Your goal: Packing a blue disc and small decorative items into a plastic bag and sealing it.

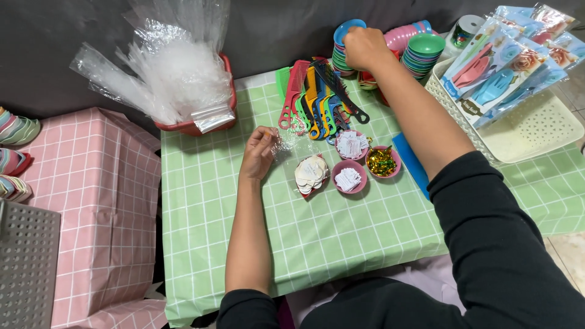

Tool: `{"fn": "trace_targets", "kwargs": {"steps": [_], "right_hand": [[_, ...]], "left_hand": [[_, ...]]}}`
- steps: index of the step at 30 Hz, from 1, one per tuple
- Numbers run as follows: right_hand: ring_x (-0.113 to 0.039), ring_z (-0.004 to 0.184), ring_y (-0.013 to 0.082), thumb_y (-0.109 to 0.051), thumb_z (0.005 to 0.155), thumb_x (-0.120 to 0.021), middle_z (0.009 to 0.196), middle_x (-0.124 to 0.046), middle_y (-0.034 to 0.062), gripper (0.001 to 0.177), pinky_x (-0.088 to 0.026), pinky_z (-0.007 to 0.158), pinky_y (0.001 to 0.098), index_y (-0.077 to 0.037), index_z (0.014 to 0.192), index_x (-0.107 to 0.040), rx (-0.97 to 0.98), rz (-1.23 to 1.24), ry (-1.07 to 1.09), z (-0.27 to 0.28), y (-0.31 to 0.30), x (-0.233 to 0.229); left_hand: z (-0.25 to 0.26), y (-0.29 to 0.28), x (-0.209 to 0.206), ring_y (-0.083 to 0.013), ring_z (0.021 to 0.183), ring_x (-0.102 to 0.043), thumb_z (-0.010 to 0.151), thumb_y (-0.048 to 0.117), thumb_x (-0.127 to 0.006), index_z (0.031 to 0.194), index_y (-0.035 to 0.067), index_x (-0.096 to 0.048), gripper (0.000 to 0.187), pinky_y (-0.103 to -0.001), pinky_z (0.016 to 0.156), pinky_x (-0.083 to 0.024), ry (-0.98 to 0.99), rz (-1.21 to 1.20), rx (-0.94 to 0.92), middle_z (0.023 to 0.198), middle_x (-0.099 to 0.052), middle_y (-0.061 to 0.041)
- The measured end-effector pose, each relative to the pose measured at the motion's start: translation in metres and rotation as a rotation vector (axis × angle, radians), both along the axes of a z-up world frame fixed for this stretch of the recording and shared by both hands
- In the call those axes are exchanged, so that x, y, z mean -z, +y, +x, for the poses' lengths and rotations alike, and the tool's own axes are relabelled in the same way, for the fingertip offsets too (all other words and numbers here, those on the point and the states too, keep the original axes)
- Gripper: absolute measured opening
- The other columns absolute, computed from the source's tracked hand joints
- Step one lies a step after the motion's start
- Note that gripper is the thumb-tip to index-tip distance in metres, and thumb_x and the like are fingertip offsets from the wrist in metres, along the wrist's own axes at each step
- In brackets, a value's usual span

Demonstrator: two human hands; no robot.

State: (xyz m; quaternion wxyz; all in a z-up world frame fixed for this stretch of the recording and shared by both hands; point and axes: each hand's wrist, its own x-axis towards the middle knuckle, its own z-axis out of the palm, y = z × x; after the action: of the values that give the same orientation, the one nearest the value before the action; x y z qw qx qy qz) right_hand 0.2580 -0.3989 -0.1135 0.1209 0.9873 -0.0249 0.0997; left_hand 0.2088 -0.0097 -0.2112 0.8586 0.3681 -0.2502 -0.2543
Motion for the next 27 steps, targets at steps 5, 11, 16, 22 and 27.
{"fn": "trace_targets", "kwargs": {"steps": [5, 11, 16, 22, 27], "right_hand": [[-0.062, 0.057, 0.0339, -0.001, 0.072, -0.063, 0.065, -0.06, 0.0084, 0.013, -0.05, 0.046, 0.0418, -0.012, 0.066, -0.061, 0.026, -0.045, 0.019, 0.003, -0.01, 0.006], [-0.067, 0.062, 0.0333, -0.022, 0.087, -0.075, 0.067, -0.066, 0.0076, 0.012, -0.053, 0.048, 0.0438, -0.016, 0.076, -0.071, -0.04, -0.097, -0.13, -0.008, -0.013, 0.003], [-0.069, 0.066, 0.0284, -0.027, 0.082, -0.084, 0.07, -0.072, 0.0017, 0.008, -0.053, 0.051, 0.0437, -0.022, 0.083, -0.078, -0.074, 0.004, -0.259, -0.019, -0.01, -0.009], [-0.066, 0.083, 0.0336, -0.01, 0.096, -0.077, 0.098, -0.071, 0.0085, 0.008, -0.051, 0.059, 0.046, -0.01, 0.103, -0.08, -0.261, 0.287, -0.535, -0.044, 0.018, -0.039], [-0.061, 0.087, 0.0243, -0.01, 0.105, -0.068, 0.097, -0.062, 0.0112, 0.019, -0.05, 0.063, 0.034, 0.001, 0.091, -0.075, -0.407, 0.719, -0.629, -0.076, 0.074, -0.059]], "left_hand": [[0.0, -0.002, 0.001, -0.0137, 0.088, -0.058, 0.096, 0.015, -0.068, 0.095, 0.01, -0.066, 0.005, -0.024, 0.084, -0.046, 0.004, -0.013, 0.003, 0.097, -0.065, -0.004], [-0.003, -0.002, -0.001, -0.0146, 0.089, -0.059, 0.096, 0.015, -0.067, 0.097, 0.008, -0.066, 0.006, -0.025, 0.085, -0.047, -0.006, -0.009, 0.007, 0.098, -0.066, -0.005], [-0.003, -0.002, 0.0, -0.0129, 0.089, -0.063, 0.097, 0.015, -0.067, 0.099, 0.008, -0.066, 0.007, -0.024, 0.084, -0.049, 0.034, 0.001, -0.005, 0.1, -0.068, -0.004], [-0.002, -0.002, 0.0, -0.0154, 0.092, -0.061, 0.097, 0.016, -0.067, 0.102, 0.01, -0.068, 0.008, -0.027, 0.088, -0.049, 0.022, 0.032, -0.005, 0.105, -0.067, -0.003], [-0.004, -0.002, -0.004, -0.0146, 0.088, -0.058, 0.097, 0.018, -0.067, 0.103, 0.01, -0.068, 0.01, -0.026, 0.084, -0.046, 0.002, 0.043, -0.01, 0.101, -0.065, -0.001]]}}
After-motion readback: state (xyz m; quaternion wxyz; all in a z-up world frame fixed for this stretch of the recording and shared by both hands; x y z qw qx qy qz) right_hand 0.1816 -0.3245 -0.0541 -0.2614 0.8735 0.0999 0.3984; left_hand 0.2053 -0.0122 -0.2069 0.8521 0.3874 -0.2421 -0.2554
